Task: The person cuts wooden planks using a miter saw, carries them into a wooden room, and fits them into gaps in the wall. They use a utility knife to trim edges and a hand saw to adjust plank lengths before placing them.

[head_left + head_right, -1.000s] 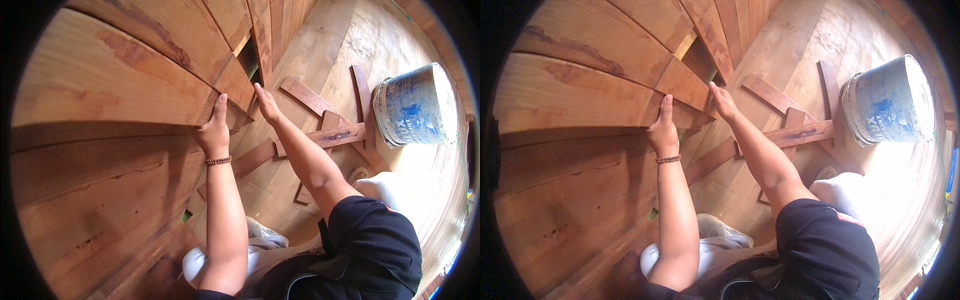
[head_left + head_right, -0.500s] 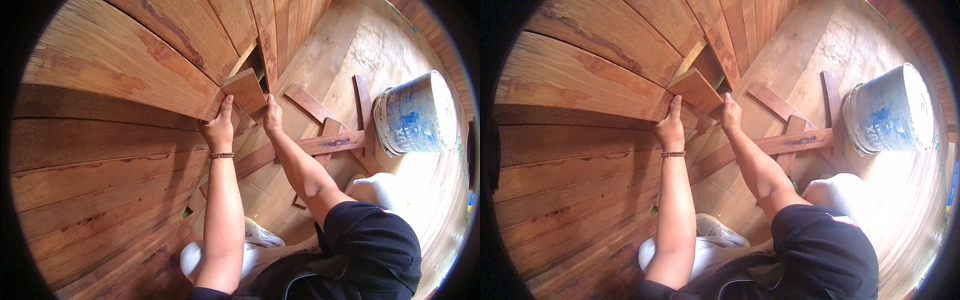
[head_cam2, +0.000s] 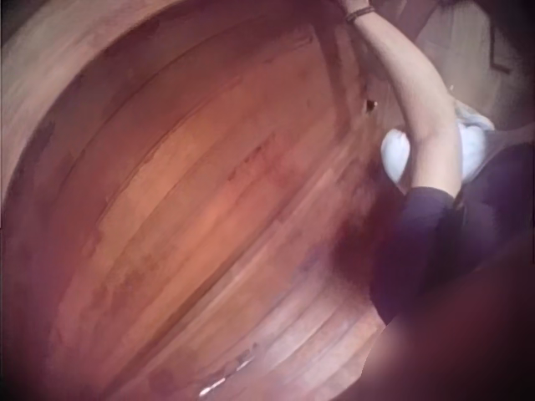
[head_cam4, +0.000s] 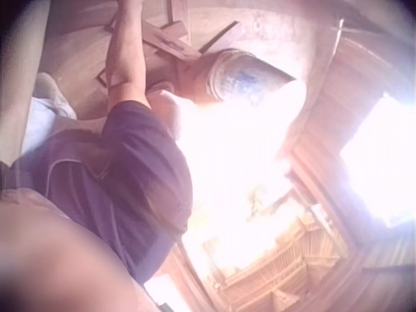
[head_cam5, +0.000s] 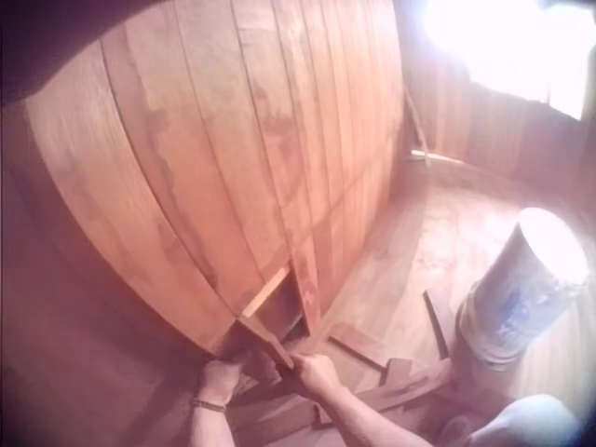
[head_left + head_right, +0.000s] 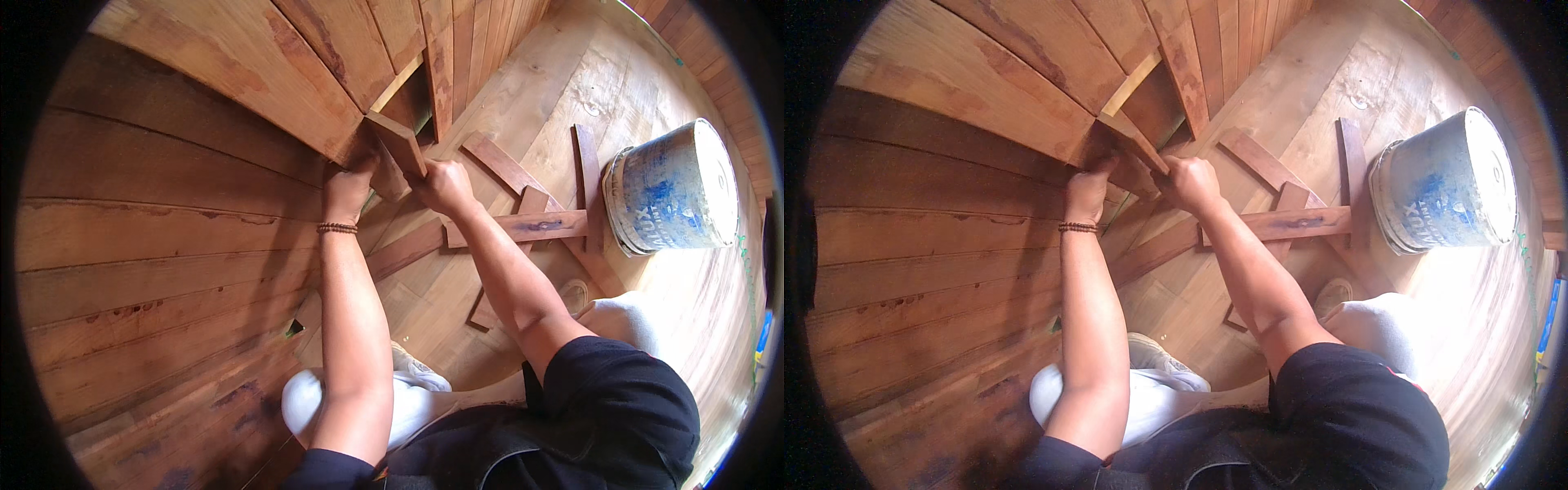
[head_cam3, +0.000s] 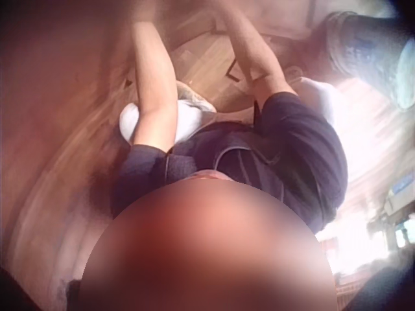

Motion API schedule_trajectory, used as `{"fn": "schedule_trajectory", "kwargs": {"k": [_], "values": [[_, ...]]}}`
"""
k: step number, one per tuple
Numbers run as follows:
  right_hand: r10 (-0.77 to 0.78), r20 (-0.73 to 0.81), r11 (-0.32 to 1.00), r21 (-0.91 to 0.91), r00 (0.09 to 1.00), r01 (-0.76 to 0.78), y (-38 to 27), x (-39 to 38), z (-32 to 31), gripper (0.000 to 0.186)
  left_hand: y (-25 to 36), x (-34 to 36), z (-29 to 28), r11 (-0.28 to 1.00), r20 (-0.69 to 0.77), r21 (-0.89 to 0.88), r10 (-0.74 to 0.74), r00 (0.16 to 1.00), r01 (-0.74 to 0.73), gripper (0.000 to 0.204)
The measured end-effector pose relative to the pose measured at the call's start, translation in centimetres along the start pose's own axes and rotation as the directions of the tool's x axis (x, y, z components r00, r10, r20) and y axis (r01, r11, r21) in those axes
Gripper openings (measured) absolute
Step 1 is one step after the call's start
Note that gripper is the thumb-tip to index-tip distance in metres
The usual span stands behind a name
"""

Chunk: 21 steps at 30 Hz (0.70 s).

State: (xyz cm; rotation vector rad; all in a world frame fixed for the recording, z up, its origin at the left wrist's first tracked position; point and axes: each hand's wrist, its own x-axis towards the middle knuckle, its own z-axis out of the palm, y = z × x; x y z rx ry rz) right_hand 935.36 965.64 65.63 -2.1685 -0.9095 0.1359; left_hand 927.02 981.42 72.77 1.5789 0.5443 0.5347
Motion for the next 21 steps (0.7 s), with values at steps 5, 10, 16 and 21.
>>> {"fn": "schedule_trajectory", "kwargs": {"k": [5,10,16,21], "values": [[-0.003,0.367,0.999,0.034,0.93,-0.01,-0.2,0.6,-0.9,0.029,-0.4,0.4,-0.6,0.976,-0.033,0.199,-0.079,0.996,0.084,0.032],[0.091,0.342,0.92,0.331,0.935,-0.211,5.5,3.8,-8.3,0.028,0.9,-0.4,-0.1,0.987,-0.068,0.132,-0.088,0.994,0.097,0.023],[0.028,0.1,0.885,0.459,0.995,-0.071,4.7,6.6,-11.7,0.034,1.2,-0.4,1.1,0.999,-0.145,-0.009,-0.052,0.988,0.051,0.02],[0.057,0.178,0.864,0.484,0.982,-0.138,4.2,6.7,-8.2,0.035,1.1,-0.5,0.9,0.995,-0.147,0.03,-0.09,0.985,0.095,0.024]]}}
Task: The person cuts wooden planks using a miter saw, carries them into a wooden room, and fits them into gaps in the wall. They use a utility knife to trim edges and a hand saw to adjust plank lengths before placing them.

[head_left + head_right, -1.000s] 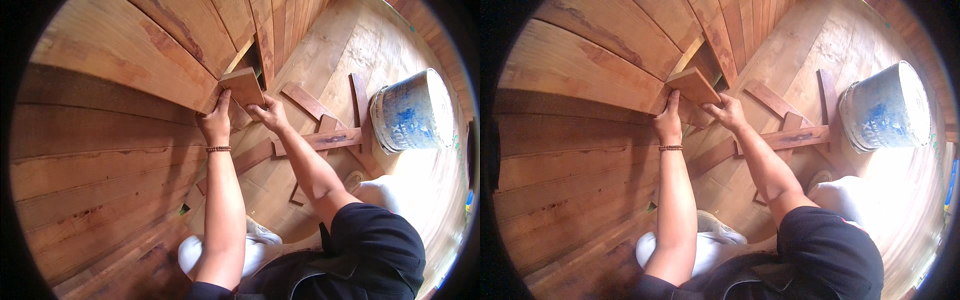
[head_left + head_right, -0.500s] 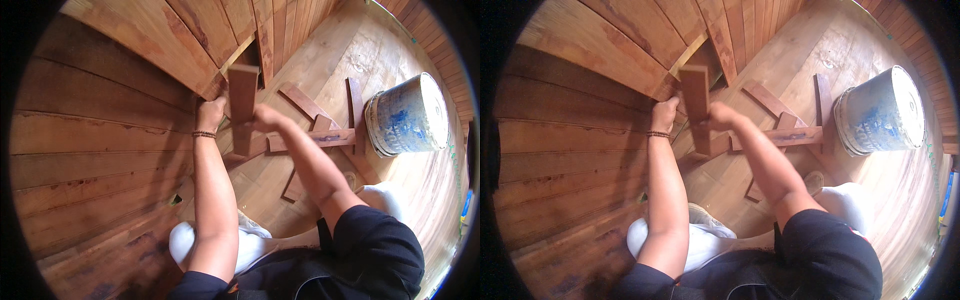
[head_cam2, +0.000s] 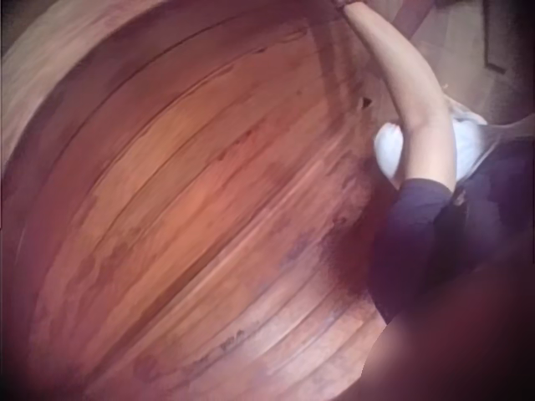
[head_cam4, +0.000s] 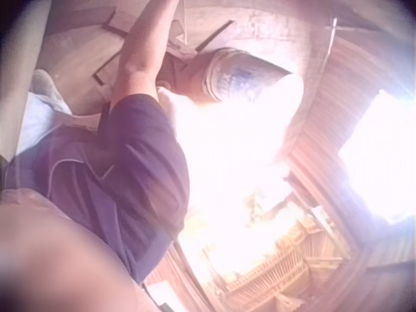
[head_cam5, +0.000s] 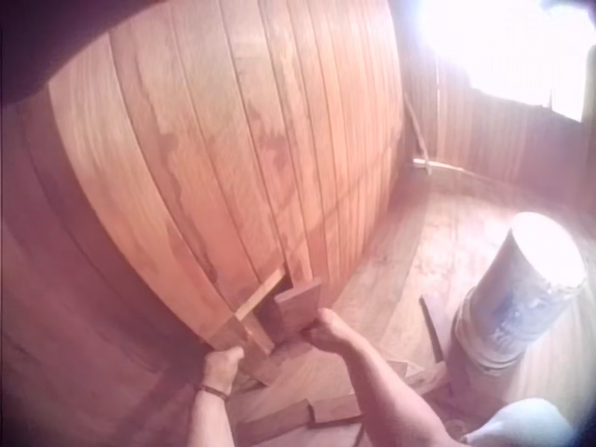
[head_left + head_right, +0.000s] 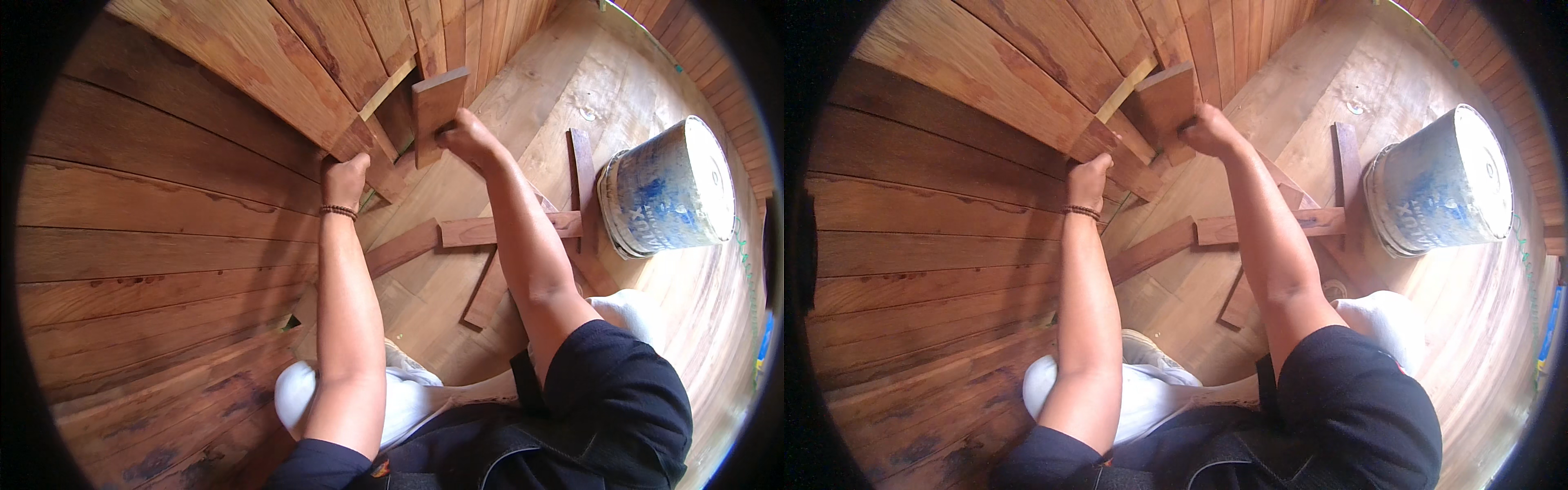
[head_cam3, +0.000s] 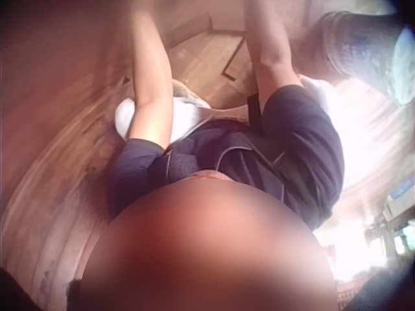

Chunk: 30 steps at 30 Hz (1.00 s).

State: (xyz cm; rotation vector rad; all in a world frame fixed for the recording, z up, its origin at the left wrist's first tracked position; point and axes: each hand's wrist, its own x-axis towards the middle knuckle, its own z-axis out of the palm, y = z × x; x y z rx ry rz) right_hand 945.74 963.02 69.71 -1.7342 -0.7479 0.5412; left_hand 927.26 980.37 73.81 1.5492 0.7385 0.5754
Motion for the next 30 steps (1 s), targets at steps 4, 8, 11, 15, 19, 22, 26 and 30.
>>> {"fn": "schedule_trajectory", "kwargs": {"k": [4,8,11,15,19,22,26,30], "values": [[-0.094,0.065,0.991,-0.084,0.993,0.099,2.0,1.1,2.3,0.031,-0.7,-0.3,0.2,0.998,-0.042,-0.056,-0.026,0.999,0.024,0.026],[0.071,0.194,0.993,-0.104,0.978,-0.052,2.5,2.6,3.1,0.037,-1.4,-0.4,0.2,0.994,0.0,-0.106,-0.018,1.0,0.018,0.029],[0.062,0.146,0.979,-0.2,0.987,-0.032,2.3,3.4,3.7,0.038,-1.7,-0.4,0.1,0.994,-0.023,-0.061,-0.09,0.996,0.089,0.025],[0.03,0.216,0.979,-0.203,0.976,0.015,2.1,3.5,4.2,0.038,-1.9,-0.3,0.2,0.997,-0.02,-0.04,-0.069,0.997,0.068,0.022],[0.057,0.262,0.983,-0.184,0.963,-0.008,2.0,3.7,4.8,0.037,-1.9,-0.3,0.5,0.992,-0.037,-0.119,-0.044,0.998,0.04,0.022],[0.13,0.326,0.991,-0.05,0.937,-0.12,2.0,4.5,5.4,0.036,-1.6,-0.5,0.7,0.984,-0.035,-0.165,-0.069,0.997,0.063,0.026],[0.18,0.358,0.984,-0.056,0.916,-0.171,2.1,5.6,5.7,0.036,-1.4,-0.5,0.8,0.966,0.055,-0.257,0.045,0.997,-0.03,0.032],[0.15,0.398,0.988,-0.079,0.905,-0.13,2.0,6.0,5.3,0.031,-1.6,0.5,0.8,0.986,-0.033,-0.134,0.098,0.995,-0.102,0.048]]}}
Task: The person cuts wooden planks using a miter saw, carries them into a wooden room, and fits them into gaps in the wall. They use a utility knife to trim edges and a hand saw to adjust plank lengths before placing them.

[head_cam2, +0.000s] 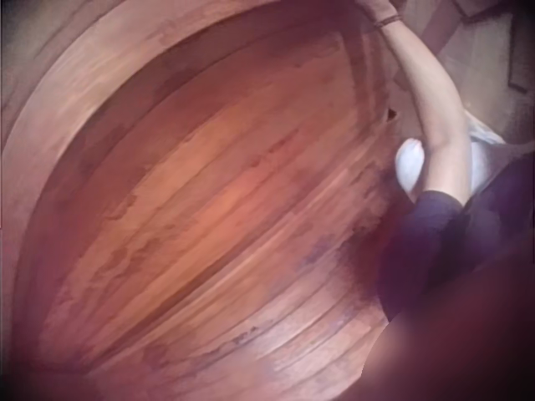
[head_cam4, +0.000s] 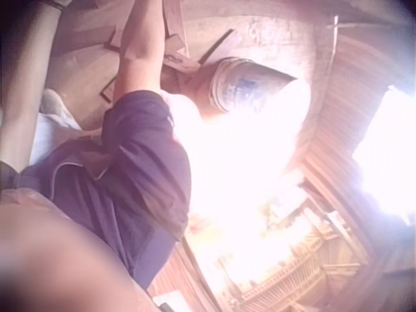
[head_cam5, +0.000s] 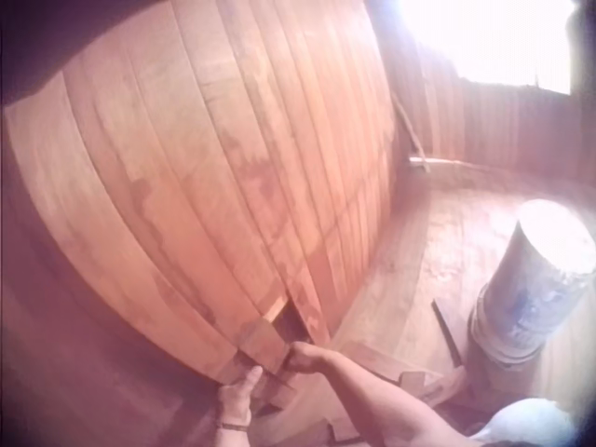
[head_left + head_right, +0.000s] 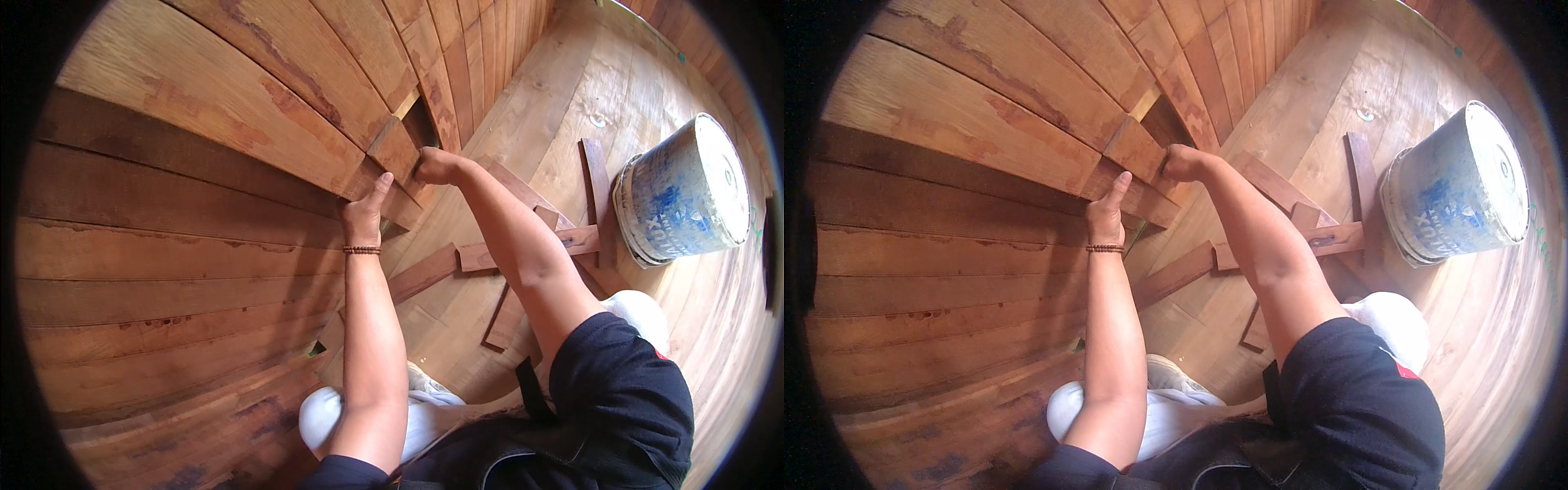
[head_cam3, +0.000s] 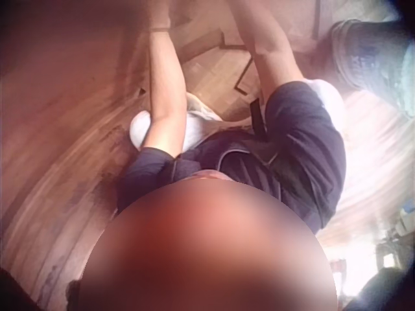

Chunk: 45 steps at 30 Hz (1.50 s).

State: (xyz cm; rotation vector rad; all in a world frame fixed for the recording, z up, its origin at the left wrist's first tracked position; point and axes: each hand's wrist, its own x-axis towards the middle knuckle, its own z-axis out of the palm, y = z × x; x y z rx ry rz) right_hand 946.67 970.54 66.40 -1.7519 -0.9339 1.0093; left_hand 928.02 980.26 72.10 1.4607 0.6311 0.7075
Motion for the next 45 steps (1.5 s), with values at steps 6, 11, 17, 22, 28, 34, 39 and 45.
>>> {"fn": "schedule_trajectory", "kwargs": {"k": [6,11,17,22,28,34,39,45], "values": [[-0.088,-0.267,0.975,-0.218,0.96,0.028,-0.8,-1.2,1.0,0.054,0.7,0.0,1.2,0.993,-0.025,0.0,0.121,0.992,-0.122,0.048],[-0.259,-0.528,0.889,0.197,0.809,0.414,-3.3,-3.7,3.8,0.073,0.6,0.1,1.4,0.988,-0.04,-0.063,0.135,0.99,-0.138,0.053],[-0.513,-0.718,0.844,-0.322,0.47,0.43,-6.0,-5.8,5.6,0.083,-0.4,0.7,0.7,0.999,-0.037,-0.047,0.021,0.999,-0.023,0.05],[-0.383,-0.725,0.923,-0.317,0.572,0.217,-6.8,-6.7,6.7,0.086,0.7,0.2,0.9,0.983,-0.004,-0.186,-0.006,1.0,0.005,0.045],[-0.368,-0.799,0.93,-0.316,0.475,0.189,-6.7,-6.7,4.2,0.083,1.4,-0.2,1.2,0.987,0.013,-0.159,0.008,1.0,-0.006,0.043],[-0.263,-0.826,0.965,-0.218,0.498,0.148,-6.5,-6.1,2.4,0.083,1.6,-0.3,1.3,0.986,0.037,-0.153,-0.068,0.997,0.073,0.035],[-0.274,-0.839,0.962,-0.24,0.469,0.132,-6.7,-5.7,2.4,0.089,1.9,-0.5,1.5,0.987,0.006,-0.149,-0.062,0.998,0.062,0.03],[-0.267,-0.841,0.962,-0.262,0.472,0.077,-7.0,-5.0,3.1,0.089,2.0,-0.5,1.4,0.991,0.001,-0.125,-0.044,0.999,0.044,0.031]]}}
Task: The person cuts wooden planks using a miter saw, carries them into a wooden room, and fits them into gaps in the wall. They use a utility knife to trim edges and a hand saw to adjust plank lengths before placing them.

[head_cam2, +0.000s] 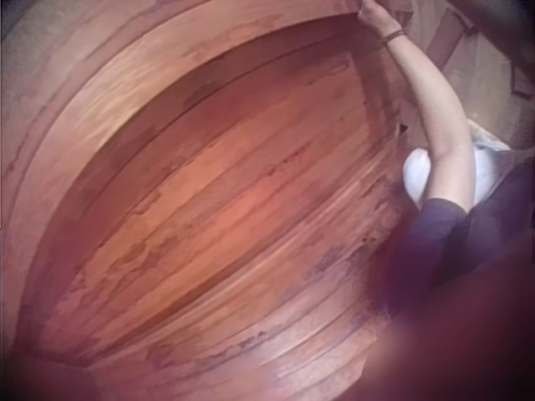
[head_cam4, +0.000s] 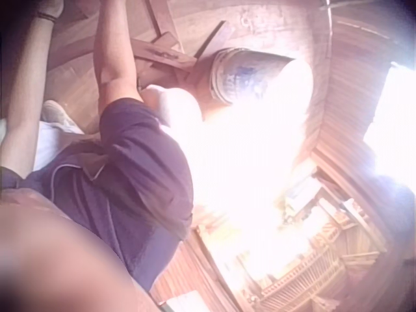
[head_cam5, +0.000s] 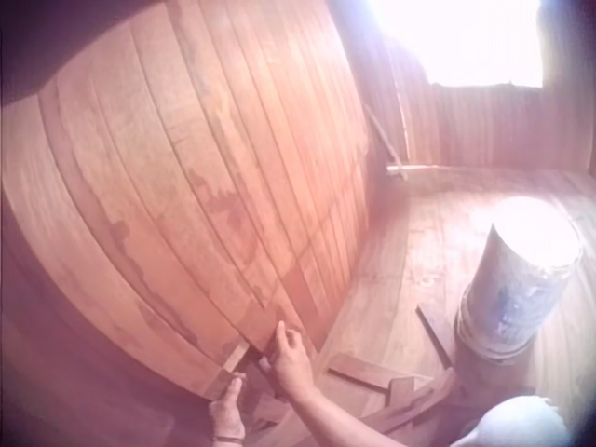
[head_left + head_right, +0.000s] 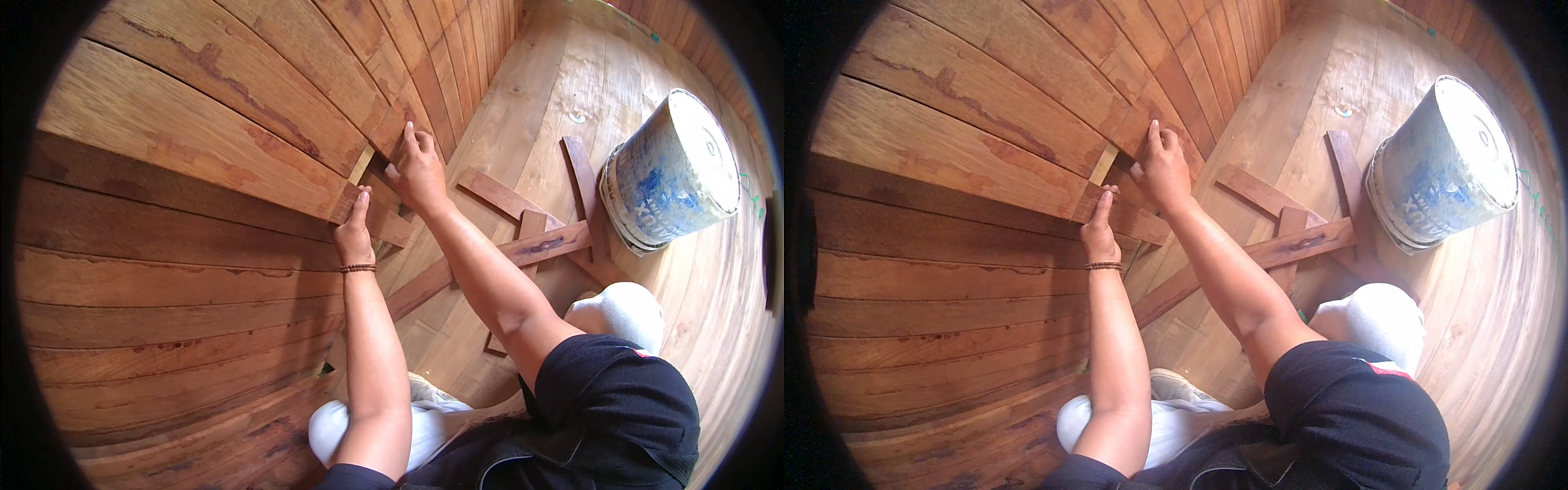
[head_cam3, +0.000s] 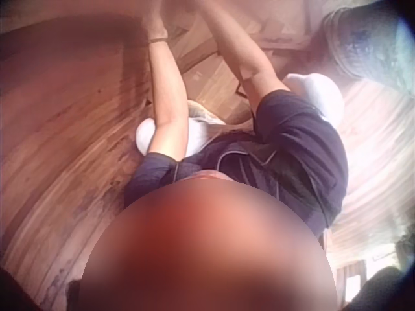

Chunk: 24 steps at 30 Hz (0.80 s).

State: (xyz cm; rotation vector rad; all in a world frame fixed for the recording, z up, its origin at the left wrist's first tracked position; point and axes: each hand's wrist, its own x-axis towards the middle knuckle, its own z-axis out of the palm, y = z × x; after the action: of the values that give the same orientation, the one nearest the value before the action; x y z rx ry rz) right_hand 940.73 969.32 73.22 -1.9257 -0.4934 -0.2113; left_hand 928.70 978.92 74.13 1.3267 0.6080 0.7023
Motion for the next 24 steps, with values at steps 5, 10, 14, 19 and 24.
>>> {"fn": "schedule_trajectory", "kwargs": {"k": [5,10,14,19,24], "values": [[-0.018,-0.003,1.0,-0.02,1.0,0.018,1.0,-0.4,0.8,0.084,0.2,-0.2,0.2,0.998,0.007,-0.056,-0.034,0.999,0.035,0.032],[0.051,0.014,0.993,-0.109,0.999,-0.05,3.5,-2.2,2.3,0.077,0.5,-0.3,0.3,0.997,0.005,-0.056,-0.051,0.999,0.051,0.035],[0.172,0.114,0.978,-0.137,0.978,-0.156,5.7,-3.4,2.9,0.074,0.8,-0.5,0.3,0.995,0.02,-0.019,-0.093,0.995,0.093,0.039],[0.199,0.201,0.962,-0.225,0.959,-0.152,8.2,-3.7,1.8,0.077,0.4,-0.7,0.1,0.997,0.033,-0.016,-0.081,0.996,0.082,0.04],[0.293,0.318,0.926,-0.329,0.902,-0.185,11.0,-3.9,0.0,0.045,-2.8,-1.0,-0.4,0.979,-0.165,0.179,-0.073,0.984,0.103,0.047]]}}
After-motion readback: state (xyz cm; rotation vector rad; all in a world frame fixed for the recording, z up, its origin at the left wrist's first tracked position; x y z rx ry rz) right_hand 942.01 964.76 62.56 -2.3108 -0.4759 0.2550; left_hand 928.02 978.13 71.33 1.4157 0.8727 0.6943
